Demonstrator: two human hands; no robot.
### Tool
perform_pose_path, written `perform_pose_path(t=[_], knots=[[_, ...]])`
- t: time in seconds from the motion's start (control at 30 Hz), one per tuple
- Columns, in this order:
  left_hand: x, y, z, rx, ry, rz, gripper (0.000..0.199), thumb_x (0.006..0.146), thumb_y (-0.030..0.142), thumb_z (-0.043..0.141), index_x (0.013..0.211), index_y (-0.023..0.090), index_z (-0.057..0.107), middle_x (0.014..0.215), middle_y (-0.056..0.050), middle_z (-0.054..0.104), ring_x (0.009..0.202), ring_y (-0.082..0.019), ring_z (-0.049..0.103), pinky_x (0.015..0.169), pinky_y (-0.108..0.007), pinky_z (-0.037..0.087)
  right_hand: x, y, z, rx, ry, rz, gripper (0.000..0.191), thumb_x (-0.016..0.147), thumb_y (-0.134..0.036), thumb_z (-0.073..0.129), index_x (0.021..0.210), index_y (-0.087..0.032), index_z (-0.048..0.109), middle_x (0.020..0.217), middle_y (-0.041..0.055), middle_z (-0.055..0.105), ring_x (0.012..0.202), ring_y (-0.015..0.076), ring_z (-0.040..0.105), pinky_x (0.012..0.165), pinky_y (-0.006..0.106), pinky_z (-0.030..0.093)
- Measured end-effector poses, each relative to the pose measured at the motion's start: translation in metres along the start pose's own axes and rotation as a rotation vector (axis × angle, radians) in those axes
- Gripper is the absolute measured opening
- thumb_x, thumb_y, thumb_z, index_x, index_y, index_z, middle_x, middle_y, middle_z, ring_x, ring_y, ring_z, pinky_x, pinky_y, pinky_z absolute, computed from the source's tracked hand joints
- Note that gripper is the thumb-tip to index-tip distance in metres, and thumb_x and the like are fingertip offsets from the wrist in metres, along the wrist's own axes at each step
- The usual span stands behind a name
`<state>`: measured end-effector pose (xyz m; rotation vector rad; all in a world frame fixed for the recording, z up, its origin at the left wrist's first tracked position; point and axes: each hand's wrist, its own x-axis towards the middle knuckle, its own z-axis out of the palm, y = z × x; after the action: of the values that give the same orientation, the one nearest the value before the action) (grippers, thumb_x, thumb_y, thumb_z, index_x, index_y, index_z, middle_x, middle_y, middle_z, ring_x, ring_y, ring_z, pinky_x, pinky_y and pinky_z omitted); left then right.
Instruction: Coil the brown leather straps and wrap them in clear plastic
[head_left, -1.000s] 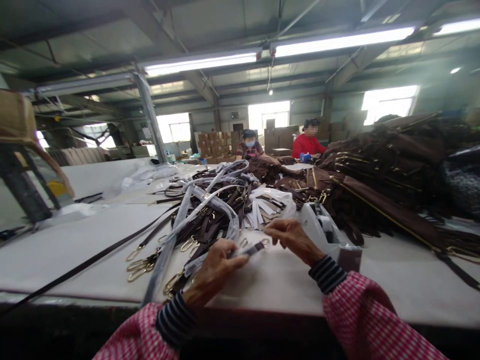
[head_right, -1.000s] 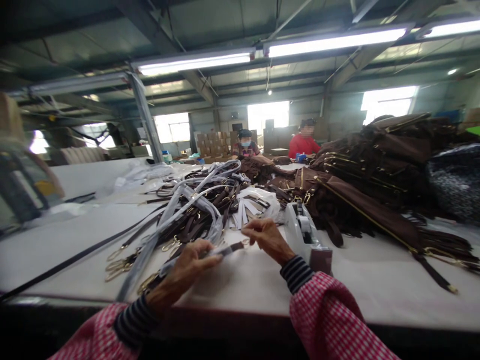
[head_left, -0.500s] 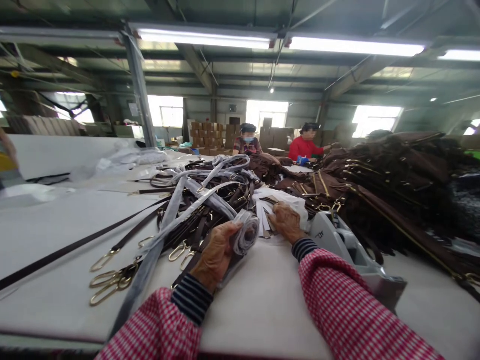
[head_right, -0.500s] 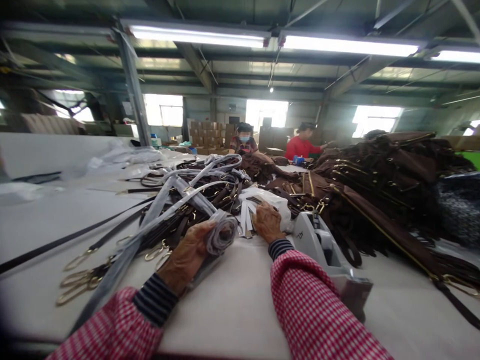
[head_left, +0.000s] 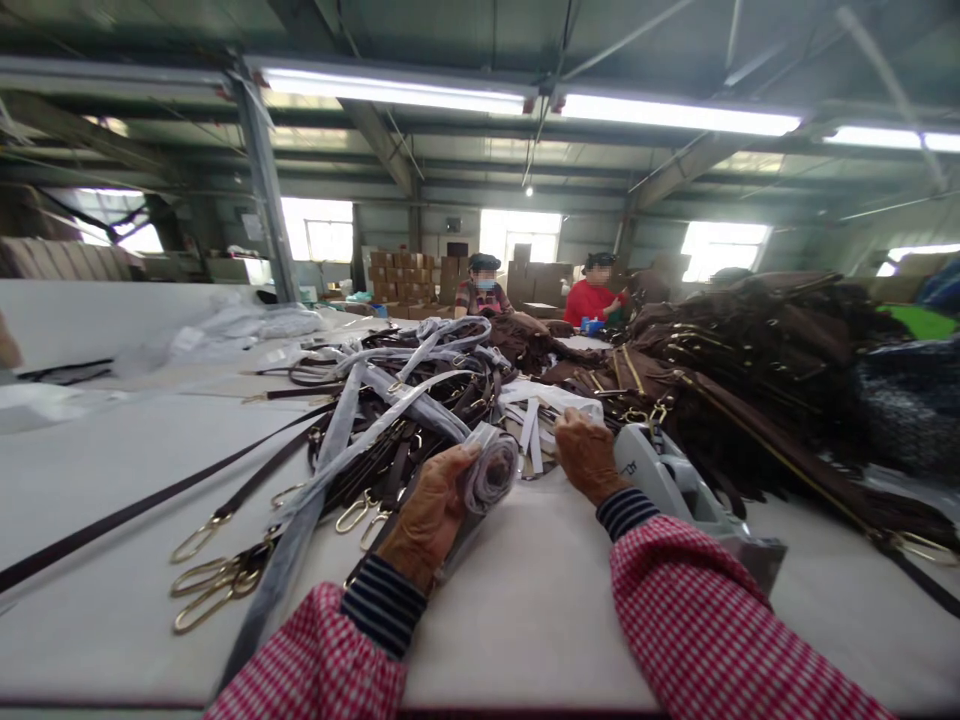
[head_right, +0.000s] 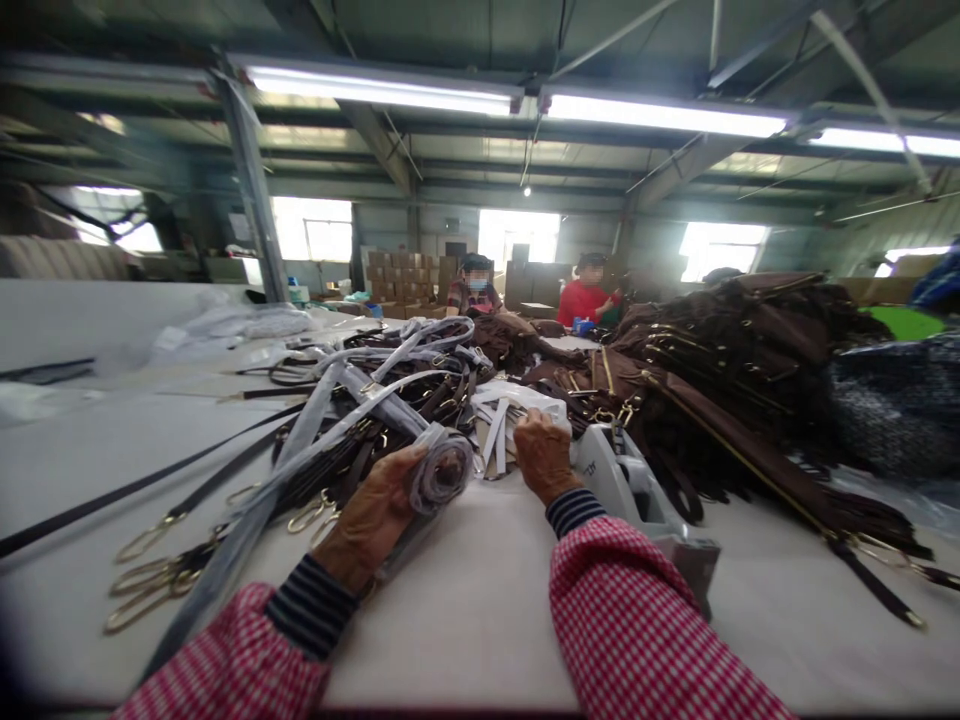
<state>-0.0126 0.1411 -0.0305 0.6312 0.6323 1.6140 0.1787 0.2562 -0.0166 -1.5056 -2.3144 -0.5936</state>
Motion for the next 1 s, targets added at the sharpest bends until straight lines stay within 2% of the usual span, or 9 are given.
perform_pose_path(t=[0.13,0.3,0.43,0.53,0.6,0.67,0.77,0.87,1.0], knots=[[-0.001,-0.002,-0.001,0.002,-0.055,-0.032,0.036,0.068,0.029,0.092,0.096,0.009,0.081,0.099,-0.009,0.082,0.083,-0.018,0.073,0.074,-0.026,0.06,-0.001,0.004,-0.017,-0.055,0.011,-0.027,0.02,0.089,-0.004,0.053,0.098,-0.008,0.07,0.108,0.0196,0.069,0.101,0.0305,0.067,0.072,0.035,0.044],[-0.006,-0.01,0.0,0.045,-0.15,-0.104,0.034,0.068,0.032,0.093,0.091,0.01,0.08,0.091,-0.008,0.081,0.076,-0.017,0.072,0.07,-0.024,0.056,-0.008,0.007,-0.031,-0.066,0.026,-0.055,0.016,0.087,-0.005,0.058,0.097,-0.009,0.07,0.105,0.0172,0.07,0.099,0.0284,0.067,0.073,0.034,0.044],[-0.006,-0.017,-0.002,0.049,-0.155,-0.131,0.032,0.071,0.03,0.091,0.092,0.009,0.08,0.092,-0.01,0.081,0.076,-0.018,0.072,0.07,-0.026,0.056,-0.031,0.017,-0.041,-0.037,0.065,-0.033,0.01,0.095,-0.016,0.06,0.096,-0.014,0.069,0.1,0.0131,0.072,0.092,0.025,0.068,0.072,0.032,0.041],[-0.003,-0.019,-0.003,0.028,-0.137,-0.126,0.033,0.073,0.031,0.09,0.096,0.008,0.08,0.094,-0.01,0.081,0.077,-0.018,0.072,0.07,-0.026,0.057,-0.056,0.025,-0.052,-0.022,0.117,0.068,0.018,0.1,-0.026,0.058,0.089,-0.016,0.067,0.089,0.0107,0.072,0.076,0.0224,0.067,0.062,0.032,0.036],[0.0,-0.019,-0.004,0.009,-0.124,-0.116,0.032,0.074,0.029,0.089,0.097,0.008,0.08,0.096,-0.01,0.081,0.08,-0.017,0.072,0.073,-0.025,0.059,-0.077,0.028,-0.06,0.129,0.142,0.142,0.028,0.101,-0.035,0.057,0.08,-0.019,0.064,0.073,0.0049,0.068,0.064,0.0193,0.061,0.058,0.031,0.034],[0.001,-0.019,-0.004,-0.005,-0.113,-0.105,0.028,0.075,0.026,0.088,0.096,0.009,0.08,0.097,-0.009,0.081,0.083,-0.017,0.073,0.077,-0.025,0.059,-0.1,0.026,-0.067,0.441,0.151,0.204,0.038,0.1,-0.046,0.057,0.071,-0.021,0.059,0.059,-0.0012,0.058,0.054,0.0162,0.053,0.055,0.029,0.034],[0.002,-0.019,-0.003,-0.005,-0.107,-0.096,0.021,0.079,0.023,0.084,0.095,0.01,0.08,0.098,-0.008,0.081,0.083,-0.016,0.072,0.076,-0.024,0.06,-0.131,0.015,-0.071,0.855,0.106,0.27,0.045,0.094,-0.057,0.058,0.066,-0.022,0.056,0.053,-0.0051,0.047,0.049,0.0134,0.043,0.052,0.027,0.033],[0.003,-0.018,-0.003,0.012,-0.109,-0.097,0.016,0.083,0.021,0.08,0.095,0.011,0.08,0.099,-0.007,0.081,0.083,-0.015,0.072,0.075,-0.023,0.06,-0.149,0.001,-0.067,0.969,0.025,0.294,0.041,0.091,-0.054,0.06,0.065,-0.022,0.055,0.054,-0.0057,0.044,0.051,0.0127,0.04,0.052,0.027,0.031],[0.003,-0.018,-0.003,0.038,-0.117,-0.1,0.017,0.085,0.02,0.078,0.1,0.012,0.08,0.104,-0.007,0.081,0.088,-0.015,0.072,0.077,-0.022,0.059,-0.152,-0.009,-0.057,0.986,0.004,0.282,0.037,0.091,-0.047,0.059,0.065,-0.021,0.053,0.058,-0.0049,0.045,0.056,0.0132,0.043,0.054,0.028,0.03]])
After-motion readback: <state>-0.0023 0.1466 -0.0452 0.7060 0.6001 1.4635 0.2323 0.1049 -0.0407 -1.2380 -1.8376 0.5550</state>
